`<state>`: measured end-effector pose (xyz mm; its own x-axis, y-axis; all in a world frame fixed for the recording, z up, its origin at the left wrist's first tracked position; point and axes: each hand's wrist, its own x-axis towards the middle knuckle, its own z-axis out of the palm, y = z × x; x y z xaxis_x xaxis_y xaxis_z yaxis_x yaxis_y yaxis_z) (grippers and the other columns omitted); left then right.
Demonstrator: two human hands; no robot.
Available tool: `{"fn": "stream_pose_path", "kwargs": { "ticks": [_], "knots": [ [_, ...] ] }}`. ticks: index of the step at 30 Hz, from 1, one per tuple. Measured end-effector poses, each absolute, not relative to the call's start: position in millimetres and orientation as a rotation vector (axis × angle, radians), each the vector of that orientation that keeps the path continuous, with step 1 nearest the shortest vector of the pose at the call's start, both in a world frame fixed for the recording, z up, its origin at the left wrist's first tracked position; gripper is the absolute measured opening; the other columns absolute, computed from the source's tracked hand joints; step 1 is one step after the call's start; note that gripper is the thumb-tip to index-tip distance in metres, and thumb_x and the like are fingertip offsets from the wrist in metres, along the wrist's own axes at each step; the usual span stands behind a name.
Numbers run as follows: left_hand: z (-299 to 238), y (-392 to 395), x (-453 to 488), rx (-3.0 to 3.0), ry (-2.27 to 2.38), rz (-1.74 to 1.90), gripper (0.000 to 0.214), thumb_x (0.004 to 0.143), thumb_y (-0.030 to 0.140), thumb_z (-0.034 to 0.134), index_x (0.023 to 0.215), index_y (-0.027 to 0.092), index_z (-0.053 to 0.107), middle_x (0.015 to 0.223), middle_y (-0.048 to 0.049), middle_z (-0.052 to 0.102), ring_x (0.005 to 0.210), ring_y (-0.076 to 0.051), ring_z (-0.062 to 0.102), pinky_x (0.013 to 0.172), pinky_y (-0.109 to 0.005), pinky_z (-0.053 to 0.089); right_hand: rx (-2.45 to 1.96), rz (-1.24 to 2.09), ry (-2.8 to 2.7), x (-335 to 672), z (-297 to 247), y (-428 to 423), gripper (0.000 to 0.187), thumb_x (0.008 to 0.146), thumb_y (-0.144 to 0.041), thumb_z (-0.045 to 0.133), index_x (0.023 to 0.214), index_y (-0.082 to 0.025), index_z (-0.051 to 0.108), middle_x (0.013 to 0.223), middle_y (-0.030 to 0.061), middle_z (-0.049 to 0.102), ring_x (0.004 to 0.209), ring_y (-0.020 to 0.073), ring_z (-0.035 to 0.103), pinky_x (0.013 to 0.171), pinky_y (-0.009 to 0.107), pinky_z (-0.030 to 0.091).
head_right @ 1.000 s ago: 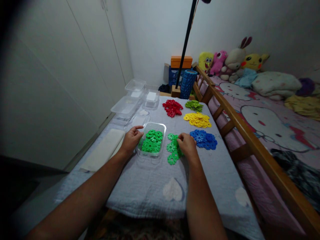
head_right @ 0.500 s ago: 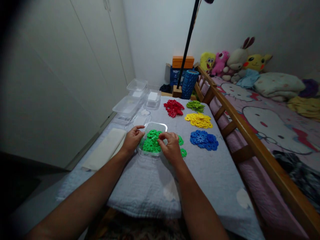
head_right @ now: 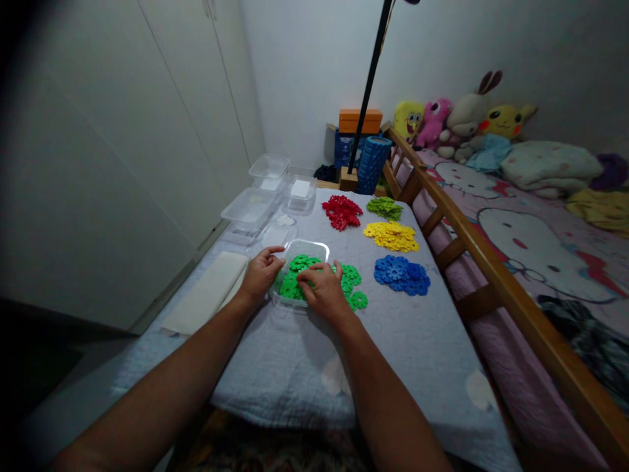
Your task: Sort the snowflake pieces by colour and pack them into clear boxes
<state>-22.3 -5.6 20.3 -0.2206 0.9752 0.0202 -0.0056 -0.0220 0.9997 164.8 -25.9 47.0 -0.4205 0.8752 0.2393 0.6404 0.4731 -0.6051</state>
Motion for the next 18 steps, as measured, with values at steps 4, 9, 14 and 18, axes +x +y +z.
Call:
{"fn": "stream_pose_path", "kwargs": {
  "ticks": [4,9,14,18],
  "knots": [
    [22,-6,-21,1.096,1.361,1.394,0.044,0.070,0.036,0.069,0.108,0.015,0.065,0.057,0.0103,0.040,0.051,-0.009,0.036,0.052,-0.022,0.027,-1.307,0.465,-2.083,180,49,-20,0.017,0.092,-0.024,0.059,0.097,-0.026,0.074,0.106,0.0052,0.075,0.115,0.0250,0.057,0.116,0.051,0.022],
    [24,-7,-20,1.091,1.366,1.390,0.043,0.069,0.036,0.069,0.107,0.015,0.065,0.057,0.0102,0.039,0.052,-0.009,0.036,0.052,-0.022,0.026,-1.646,0.289,-1.908,215,46,-4,0.024,0.092,-0.025,0.052,0.102,-0.021,0.074,0.112,0.0095,0.074,0.113,0.0274,0.056,0.103,0.042,0.034],
    [24,-7,-21,1.088,1.372,1.392,0.043,0.069,0.037,0.070,0.106,0.015,0.066,0.057,0.0101,0.040,0.051,-0.009,0.036,0.052,-0.022,0.026,-2.039,0.221,-1.931,235,32,4,0.039,0.091,-0.025,0.053,0.125,-0.018,0.070,0.131,0.0146,0.066,0.120,0.0334,0.053,0.100,0.044,0.035],
    [24,-7,-21,1.086,1.366,1.397,0.044,0.069,0.037,0.070,0.107,0.015,0.065,0.057,0.0101,0.040,0.051,-0.009,0.036,0.052,-0.022,0.026,-2.162,0.181,-1.990,235,29,6,0.040,0.092,-0.028,0.054,0.128,-0.020,0.068,0.132,0.0150,0.064,0.120,0.0339,0.053,0.100,0.045,0.036]
  ]
}}
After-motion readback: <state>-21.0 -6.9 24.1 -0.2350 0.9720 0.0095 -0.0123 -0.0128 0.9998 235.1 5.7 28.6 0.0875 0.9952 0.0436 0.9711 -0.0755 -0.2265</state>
